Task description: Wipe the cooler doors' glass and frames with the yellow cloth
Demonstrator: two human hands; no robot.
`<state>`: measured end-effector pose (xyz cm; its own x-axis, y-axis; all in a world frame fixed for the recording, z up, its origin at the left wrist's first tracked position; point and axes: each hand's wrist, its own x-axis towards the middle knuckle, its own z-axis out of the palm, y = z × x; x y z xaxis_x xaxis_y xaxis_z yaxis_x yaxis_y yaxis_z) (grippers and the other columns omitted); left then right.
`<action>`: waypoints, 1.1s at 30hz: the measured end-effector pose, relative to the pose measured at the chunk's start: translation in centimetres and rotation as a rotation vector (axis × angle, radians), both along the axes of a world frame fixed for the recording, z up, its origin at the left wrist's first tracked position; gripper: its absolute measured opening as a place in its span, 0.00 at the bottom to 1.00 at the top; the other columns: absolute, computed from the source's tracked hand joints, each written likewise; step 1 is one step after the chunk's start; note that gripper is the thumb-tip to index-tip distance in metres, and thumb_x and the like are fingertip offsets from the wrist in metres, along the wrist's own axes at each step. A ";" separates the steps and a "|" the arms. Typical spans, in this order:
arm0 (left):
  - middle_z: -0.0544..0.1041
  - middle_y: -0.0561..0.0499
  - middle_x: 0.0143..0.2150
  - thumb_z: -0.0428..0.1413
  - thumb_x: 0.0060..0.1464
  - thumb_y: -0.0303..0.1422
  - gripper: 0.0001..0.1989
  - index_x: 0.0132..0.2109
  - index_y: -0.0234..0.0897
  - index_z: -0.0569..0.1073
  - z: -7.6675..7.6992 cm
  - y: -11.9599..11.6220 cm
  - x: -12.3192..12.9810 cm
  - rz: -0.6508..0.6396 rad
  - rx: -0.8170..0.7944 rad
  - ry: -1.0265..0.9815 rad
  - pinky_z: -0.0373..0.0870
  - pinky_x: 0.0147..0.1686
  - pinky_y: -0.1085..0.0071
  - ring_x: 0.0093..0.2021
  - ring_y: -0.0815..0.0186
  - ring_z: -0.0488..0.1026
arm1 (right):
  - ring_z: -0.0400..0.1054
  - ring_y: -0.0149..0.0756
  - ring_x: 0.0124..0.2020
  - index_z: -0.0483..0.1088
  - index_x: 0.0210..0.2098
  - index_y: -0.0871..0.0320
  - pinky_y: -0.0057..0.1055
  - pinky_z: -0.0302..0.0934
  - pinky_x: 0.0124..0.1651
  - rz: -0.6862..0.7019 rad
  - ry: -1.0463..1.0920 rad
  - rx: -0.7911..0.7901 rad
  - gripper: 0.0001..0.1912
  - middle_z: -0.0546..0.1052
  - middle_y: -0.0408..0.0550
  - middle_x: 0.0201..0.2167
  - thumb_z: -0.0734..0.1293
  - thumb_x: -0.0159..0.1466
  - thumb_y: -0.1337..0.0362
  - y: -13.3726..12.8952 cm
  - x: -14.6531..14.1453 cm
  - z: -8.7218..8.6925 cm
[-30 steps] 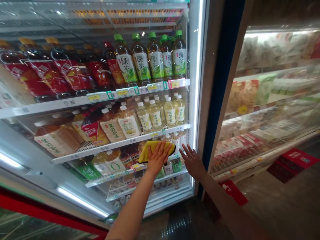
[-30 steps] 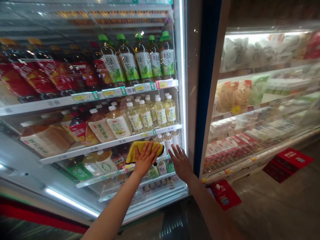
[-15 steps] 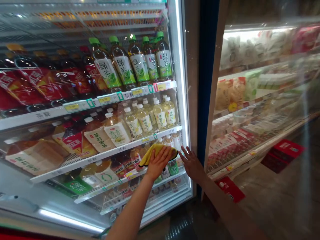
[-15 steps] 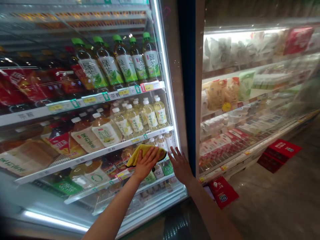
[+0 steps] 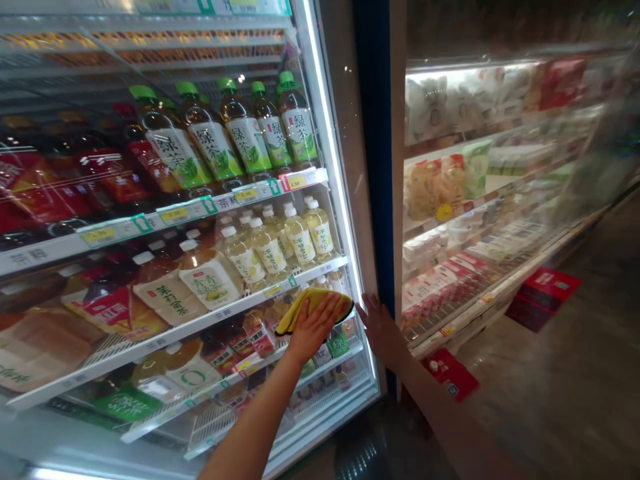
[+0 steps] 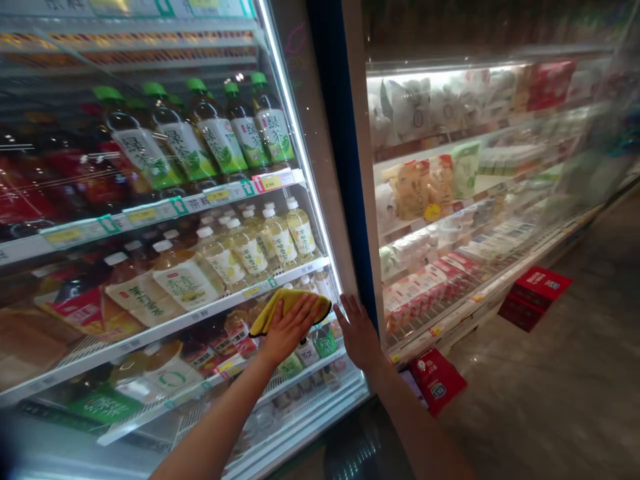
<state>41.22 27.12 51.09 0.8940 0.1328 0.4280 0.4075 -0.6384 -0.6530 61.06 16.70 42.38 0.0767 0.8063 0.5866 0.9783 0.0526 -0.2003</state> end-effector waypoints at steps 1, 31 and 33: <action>0.51 0.55 0.76 0.50 0.66 0.29 0.27 0.70 0.49 0.63 -0.6 0.1 -0.2 -0.017 0.020 0.042 0.20 0.73 0.48 0.77 0.65 0.29 | 0.42 0.50 0.76 0.52 0.73 0.54 0.52 0.55 0.70 -0.006 0.003 -0.013 0.36 0.49 0.52 0.76 0.57 0.68 0.77 -0.1 0.0 -0.1; 0.58 0.54 0.74 0.49 0.64 0.24 0.29 0.69 0.50 0.65 -0.9 0.4 7.3 -0.126 -0.023 -0.079 0.18 0.70 0.38 0.78 0.61 0.31 | 0.39 0.52 0.76 0.54 0.73 0.57 0.58 0.57 0.69 -0.180 0.197 0.100 0.35 0.50 0.57 0.75 0.56 0.67 0.76 -2.5 3.7 1.1; 0.56 0.56 0.75 0.49 0.64 0.24 0.28 0.68 0.50 0.66 -0.4 0.6 8.3 -0.157 -0.009 -0.050 0.18 0.71 0.41 0.78 0.63 0.29 | 0.39 0.52 0.76 0.56 0.72 0.58 0.58 0.58 0.68 -0.177 0.193 0.099 0.34 0.51 0.58 0.75 0.56 0.67 0.76 -2.6 3.8 1.3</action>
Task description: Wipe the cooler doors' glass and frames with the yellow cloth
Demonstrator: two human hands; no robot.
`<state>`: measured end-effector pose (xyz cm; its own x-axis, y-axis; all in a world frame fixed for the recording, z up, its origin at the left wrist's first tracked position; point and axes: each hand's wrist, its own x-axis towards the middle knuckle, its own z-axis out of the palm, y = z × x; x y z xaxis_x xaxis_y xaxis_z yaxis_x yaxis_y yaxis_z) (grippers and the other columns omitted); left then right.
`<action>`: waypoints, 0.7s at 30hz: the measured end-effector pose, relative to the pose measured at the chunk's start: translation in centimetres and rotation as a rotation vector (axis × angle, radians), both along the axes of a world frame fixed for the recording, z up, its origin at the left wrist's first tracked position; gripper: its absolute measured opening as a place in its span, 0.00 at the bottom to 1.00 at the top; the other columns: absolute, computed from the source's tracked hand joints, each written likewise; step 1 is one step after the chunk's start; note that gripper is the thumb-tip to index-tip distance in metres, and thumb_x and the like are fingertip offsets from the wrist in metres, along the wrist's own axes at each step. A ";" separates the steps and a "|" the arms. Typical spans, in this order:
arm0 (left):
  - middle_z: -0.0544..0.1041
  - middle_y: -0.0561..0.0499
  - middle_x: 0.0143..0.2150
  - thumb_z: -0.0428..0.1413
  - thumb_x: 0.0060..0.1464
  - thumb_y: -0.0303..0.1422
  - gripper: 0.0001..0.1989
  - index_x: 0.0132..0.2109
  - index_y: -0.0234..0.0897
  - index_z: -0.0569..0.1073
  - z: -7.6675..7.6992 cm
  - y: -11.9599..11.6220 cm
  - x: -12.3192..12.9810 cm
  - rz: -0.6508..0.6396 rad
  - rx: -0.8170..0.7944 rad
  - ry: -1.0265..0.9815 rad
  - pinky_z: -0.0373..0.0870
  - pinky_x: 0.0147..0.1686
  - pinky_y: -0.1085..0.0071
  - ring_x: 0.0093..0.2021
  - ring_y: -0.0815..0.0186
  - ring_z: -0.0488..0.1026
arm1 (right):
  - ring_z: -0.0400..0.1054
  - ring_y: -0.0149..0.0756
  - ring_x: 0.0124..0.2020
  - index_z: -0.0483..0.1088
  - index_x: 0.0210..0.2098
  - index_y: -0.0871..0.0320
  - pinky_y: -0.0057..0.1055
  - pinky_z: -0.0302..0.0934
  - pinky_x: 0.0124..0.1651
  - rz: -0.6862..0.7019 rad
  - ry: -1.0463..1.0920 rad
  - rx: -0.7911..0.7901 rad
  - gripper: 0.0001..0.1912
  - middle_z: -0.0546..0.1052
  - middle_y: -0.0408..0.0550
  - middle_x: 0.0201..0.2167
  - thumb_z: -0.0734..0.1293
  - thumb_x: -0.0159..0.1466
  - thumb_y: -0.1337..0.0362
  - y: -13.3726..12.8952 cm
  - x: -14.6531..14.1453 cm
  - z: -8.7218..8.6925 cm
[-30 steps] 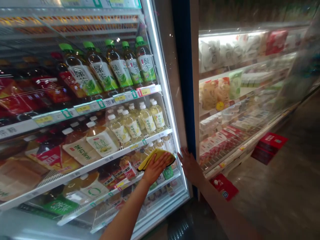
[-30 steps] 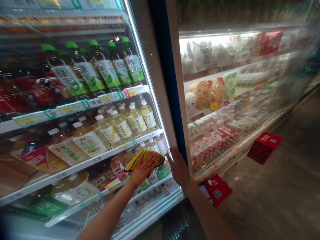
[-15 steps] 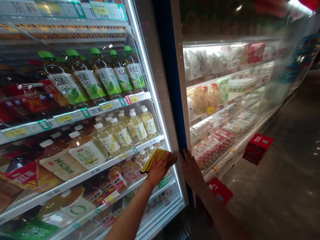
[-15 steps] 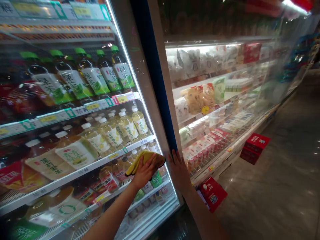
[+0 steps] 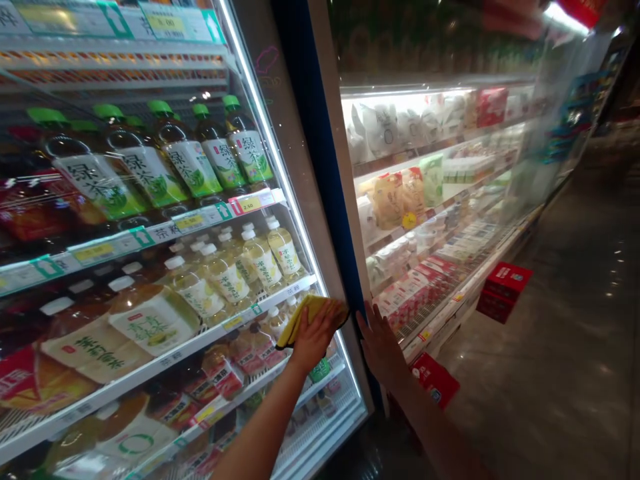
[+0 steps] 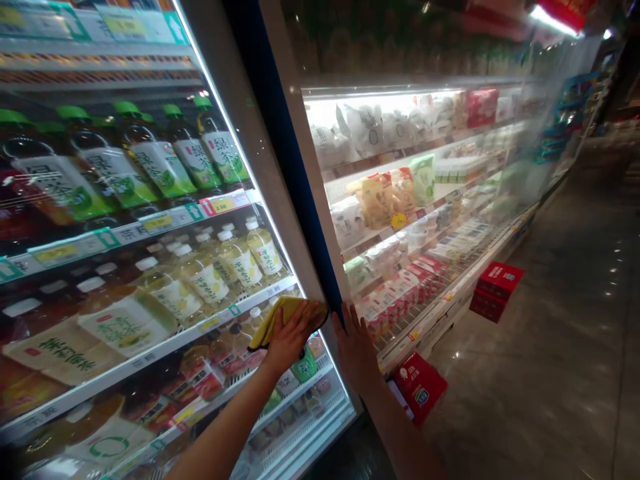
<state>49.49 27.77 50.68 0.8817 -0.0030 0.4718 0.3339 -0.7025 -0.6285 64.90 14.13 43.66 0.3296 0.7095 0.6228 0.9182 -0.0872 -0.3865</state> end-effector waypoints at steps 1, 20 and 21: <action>0.56 0.56 0.75 0.49 0.65 0.25 0.28 0.68 0.49 0.65 0.5 0.2 0.4 -0.002 0.000 -0.008 0.18 0.71 0.42 0.77 0.64 0.29 | 0.38 0.52 0.76 0.56 0.72 0.58 0.58 0.58 0.68 0.004 -0.002 0.001 0.34 0.51 0.58 0.75 0.56 0.67 0.76 0.0 0.1 0.2; 0.60 0.49 0.72 0.52 0.65 0.30 0.35 0.74 0.54 0.50 6.1 0.3 2.4 0.127 -0.147 -0.308 0.17 0.70 0.38 0.76 0.54 0.47 | 0.53 0.47 0.73 0.57 0.72 0.60 0.52 0.60 0.69 0.097 -0.050 0.166 0.34 0.65 0.57 0.69 0.55 0.67 0.78 1.5 1.3 4.5; 0.60 0.48 0.73 0.52 0.65 0.30 0.35 0.74 0.53 0.50 5.6 0.1 2.1 0.127 -0.135 -0.291 0.18 0.70 0.38 0.77 0.55 0.46 | 0.57 0.46 0.71 0.58 0.71 0.60 0.50 0.61 0.69 0.096 -0.038 0.192 0.33 0.67 0.57 0.68 0.55 0.68 0.77 1.5 1.4 4.6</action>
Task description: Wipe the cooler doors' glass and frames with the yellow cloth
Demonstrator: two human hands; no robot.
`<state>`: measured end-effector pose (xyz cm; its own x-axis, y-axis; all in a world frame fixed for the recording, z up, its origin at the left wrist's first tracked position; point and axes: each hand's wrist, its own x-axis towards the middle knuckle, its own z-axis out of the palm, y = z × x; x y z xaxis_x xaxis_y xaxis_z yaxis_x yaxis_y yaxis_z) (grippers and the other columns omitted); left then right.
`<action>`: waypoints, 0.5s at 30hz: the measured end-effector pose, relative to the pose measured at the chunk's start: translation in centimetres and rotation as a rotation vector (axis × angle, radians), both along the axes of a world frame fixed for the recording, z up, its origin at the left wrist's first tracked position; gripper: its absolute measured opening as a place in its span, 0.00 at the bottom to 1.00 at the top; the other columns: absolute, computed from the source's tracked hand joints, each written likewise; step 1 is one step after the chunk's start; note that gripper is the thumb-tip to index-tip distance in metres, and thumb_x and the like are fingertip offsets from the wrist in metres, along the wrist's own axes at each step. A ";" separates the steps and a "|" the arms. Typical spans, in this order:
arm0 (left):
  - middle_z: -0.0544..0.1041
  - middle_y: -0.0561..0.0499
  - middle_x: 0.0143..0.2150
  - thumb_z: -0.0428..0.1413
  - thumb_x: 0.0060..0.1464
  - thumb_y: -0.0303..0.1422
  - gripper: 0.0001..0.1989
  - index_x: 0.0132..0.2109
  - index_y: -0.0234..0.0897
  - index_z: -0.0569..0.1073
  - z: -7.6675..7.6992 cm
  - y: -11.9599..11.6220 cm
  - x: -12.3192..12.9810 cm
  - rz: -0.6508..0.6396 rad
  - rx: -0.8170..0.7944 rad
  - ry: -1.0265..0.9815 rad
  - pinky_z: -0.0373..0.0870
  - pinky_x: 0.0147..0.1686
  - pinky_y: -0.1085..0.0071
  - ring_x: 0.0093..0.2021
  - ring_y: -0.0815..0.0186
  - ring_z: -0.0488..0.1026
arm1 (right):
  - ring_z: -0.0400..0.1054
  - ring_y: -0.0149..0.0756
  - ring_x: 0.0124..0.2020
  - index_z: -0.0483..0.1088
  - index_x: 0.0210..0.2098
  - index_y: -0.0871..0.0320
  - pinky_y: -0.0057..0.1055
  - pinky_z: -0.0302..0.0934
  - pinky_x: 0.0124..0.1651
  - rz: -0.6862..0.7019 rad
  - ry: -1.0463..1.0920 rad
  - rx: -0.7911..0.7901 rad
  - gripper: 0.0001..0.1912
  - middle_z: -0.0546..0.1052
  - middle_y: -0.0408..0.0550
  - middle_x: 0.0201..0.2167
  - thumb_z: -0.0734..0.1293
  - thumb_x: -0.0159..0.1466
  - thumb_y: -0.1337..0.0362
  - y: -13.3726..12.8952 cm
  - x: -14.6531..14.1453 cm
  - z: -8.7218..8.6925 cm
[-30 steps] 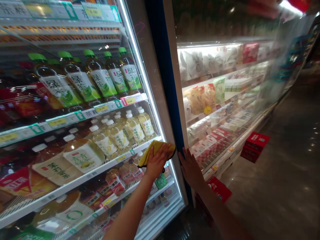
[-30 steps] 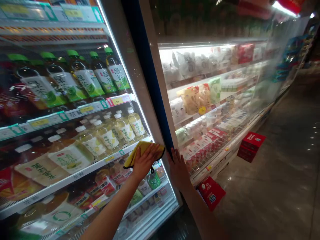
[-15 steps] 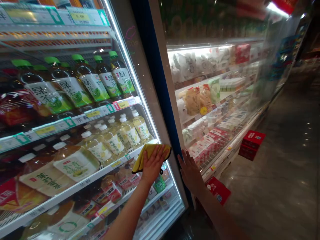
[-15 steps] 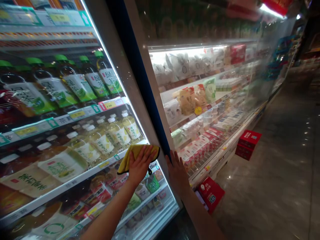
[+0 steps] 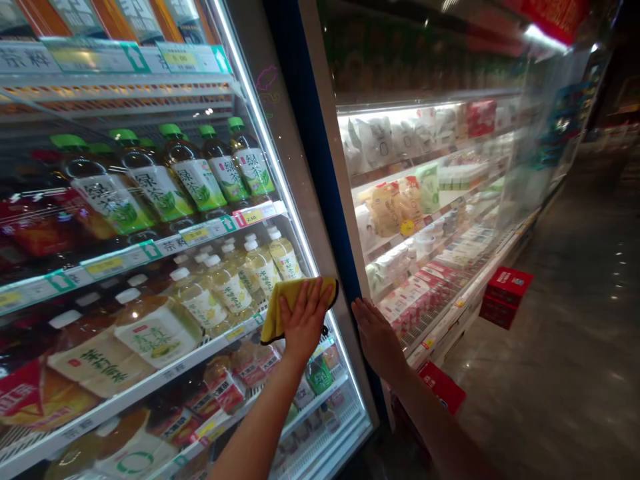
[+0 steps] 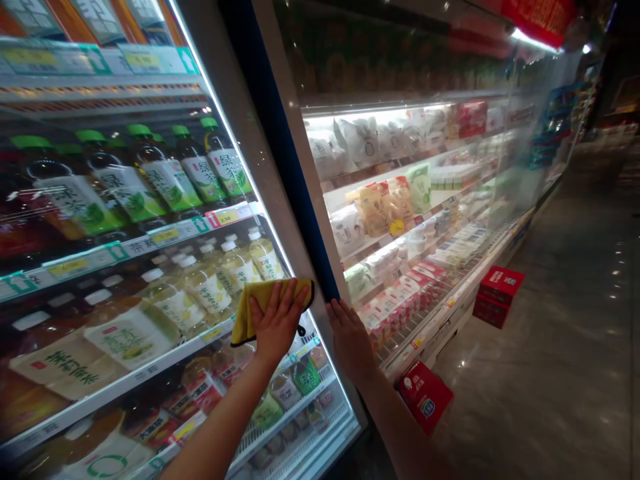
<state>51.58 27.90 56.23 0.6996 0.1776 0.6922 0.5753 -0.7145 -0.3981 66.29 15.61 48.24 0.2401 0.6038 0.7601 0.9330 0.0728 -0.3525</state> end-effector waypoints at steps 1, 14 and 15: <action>0.59 0.48 0.73 0.52 0.65 0.28 0.36 0.74 0.52 0.50 -0.7 -0.1 -0.3 -0.014 0.016 0.039 0.18 0.71 0.40 0.77 0.56 0.45 | 0.60 0.45 0.69 0.58 0.71 0.60 0.49 0.63 0.68 -0.002 0.014 0.020 0.32 0.70 0.58 0.66 0.55 0.69 0.77 0.0 0.0 0.2; 0.61 0.49 0.72 0.51 0.67 0.34 0.32 0.74 0.52 0.53 0.4 -0.3 -1.7 0.047 0.070 -0.054 0.16 0.70 0.39 0.77 0.56 0.43 | 0.52 0.45 0.74 0.56 0.72 0.57 0.50 0.61 0.69 0.022 0.080 0.098 0.35 0.64 0.57 0.70 0.54 0.67 0.78 0.9 -0.8 2.4; 0.62 0.50 0.72 0.51 0.67 0.32 0.32 0.74 0.52 0.53 -0.3 -0.5 -2.0 0.034 0.070 -0.020 0.17 0.71 0.41 0.77 0.58 0.43 | 0.52 0.46 0.73 0.56 0.72 0.57 0.51 0.62 0.69 0.023 0.088 0.102 0.35 0.64 0.57 0.70 0.55 0.67 0.77 0.9 -0.9 2.3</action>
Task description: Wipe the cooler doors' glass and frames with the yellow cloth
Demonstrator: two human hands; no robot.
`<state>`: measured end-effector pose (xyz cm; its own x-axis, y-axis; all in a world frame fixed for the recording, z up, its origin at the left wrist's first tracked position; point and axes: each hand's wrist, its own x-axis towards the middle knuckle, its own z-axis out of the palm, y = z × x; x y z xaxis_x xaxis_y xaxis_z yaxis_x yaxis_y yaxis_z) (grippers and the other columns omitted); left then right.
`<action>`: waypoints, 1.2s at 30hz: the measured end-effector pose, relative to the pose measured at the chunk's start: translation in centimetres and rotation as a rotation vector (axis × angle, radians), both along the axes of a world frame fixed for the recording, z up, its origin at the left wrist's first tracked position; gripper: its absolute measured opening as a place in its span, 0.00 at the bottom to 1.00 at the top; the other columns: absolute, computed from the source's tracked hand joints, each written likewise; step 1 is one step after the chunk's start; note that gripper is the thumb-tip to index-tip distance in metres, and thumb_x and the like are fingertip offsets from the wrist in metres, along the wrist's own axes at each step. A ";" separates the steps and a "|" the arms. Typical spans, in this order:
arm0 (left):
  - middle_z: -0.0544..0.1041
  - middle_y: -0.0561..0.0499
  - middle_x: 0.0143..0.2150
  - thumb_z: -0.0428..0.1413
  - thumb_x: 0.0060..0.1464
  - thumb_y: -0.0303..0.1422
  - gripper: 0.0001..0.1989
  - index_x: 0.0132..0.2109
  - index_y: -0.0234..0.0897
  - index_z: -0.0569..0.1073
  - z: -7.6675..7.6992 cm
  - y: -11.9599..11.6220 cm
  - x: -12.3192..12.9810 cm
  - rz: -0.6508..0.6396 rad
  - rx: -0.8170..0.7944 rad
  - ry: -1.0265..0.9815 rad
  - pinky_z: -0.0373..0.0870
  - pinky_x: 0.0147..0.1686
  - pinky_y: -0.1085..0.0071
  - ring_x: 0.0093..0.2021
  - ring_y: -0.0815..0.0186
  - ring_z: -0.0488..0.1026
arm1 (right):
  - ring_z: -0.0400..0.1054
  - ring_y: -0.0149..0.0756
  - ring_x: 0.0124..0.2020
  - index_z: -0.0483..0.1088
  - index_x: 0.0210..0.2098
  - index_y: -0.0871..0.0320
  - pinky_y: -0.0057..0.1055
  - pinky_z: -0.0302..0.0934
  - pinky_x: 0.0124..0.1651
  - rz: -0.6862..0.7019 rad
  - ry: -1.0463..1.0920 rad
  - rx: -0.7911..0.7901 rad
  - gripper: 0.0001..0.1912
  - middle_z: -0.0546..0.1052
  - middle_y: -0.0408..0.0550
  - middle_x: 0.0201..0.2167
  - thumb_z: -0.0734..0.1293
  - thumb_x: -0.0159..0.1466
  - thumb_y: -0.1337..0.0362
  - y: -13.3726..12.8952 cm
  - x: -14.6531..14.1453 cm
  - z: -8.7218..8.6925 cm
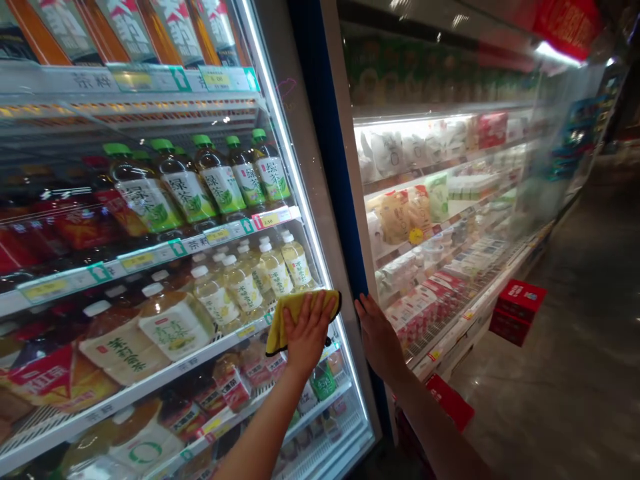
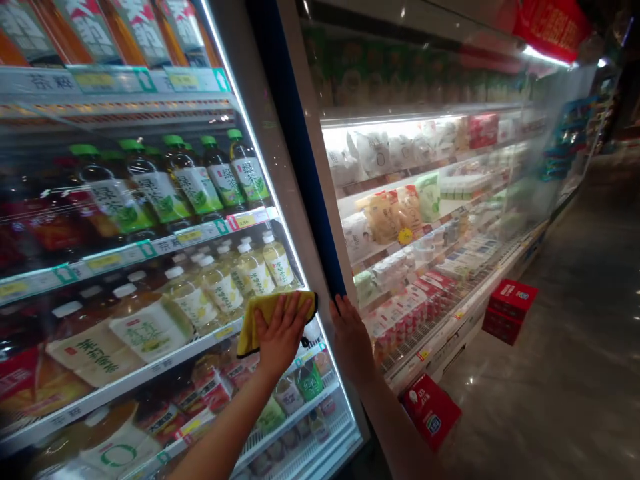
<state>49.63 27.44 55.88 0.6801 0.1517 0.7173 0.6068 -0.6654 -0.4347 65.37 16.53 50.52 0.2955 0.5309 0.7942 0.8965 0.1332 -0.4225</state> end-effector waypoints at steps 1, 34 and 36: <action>0.62 0.50 0.72 0.51 0.67 0.31 0.32 0.74 0.52 0.53 -0.6 -0.1 0.0 -0.013 -0.004 0.040 0.16 0.71 0.42 0.77 0.59 0.43 | 0.53 0.46 0.73 0.56 0.72 0.57 0.51 0.62 0.69 0.003 0.003 0.002 0.34 0.65 0.57 0.69 0.55 0.68 0.77 0.0 -0.1 0.0; 0.64 0.51 0.71 0.55 0.66 0.39 0.30 0.71 0.58 0.57 -0.7 -0.8 -11.7 0.177 0.005 0.024 0.17 0.70 0.41 0.77 0.58 0.44 | 0.47 0.46 0.75 0.51 0.74 0.57 0.52 0.56 0.72 0.267 -0.075 -0.065 0.32 0.58 0.59 0.73 0.52 0.71 0.74 1.2 -6.1 2.6; 0.62 0.49 0.72 0.55 0.66 0.41 0.30 0.71 0.58 0.56 0.4 -0.4 -12.7 0.229 0.009 -0.045 0.18 0.70 0.41 0.77 0.56 0.44 | 0.46 0.45 0.75 0.50 0.74 0.56 0.52 0.55 0.72 0.282 -0.065 -0.059 0.33 0.57 0.58 0.73 0.52 0.71 0.75 1.3 -6.6 2.6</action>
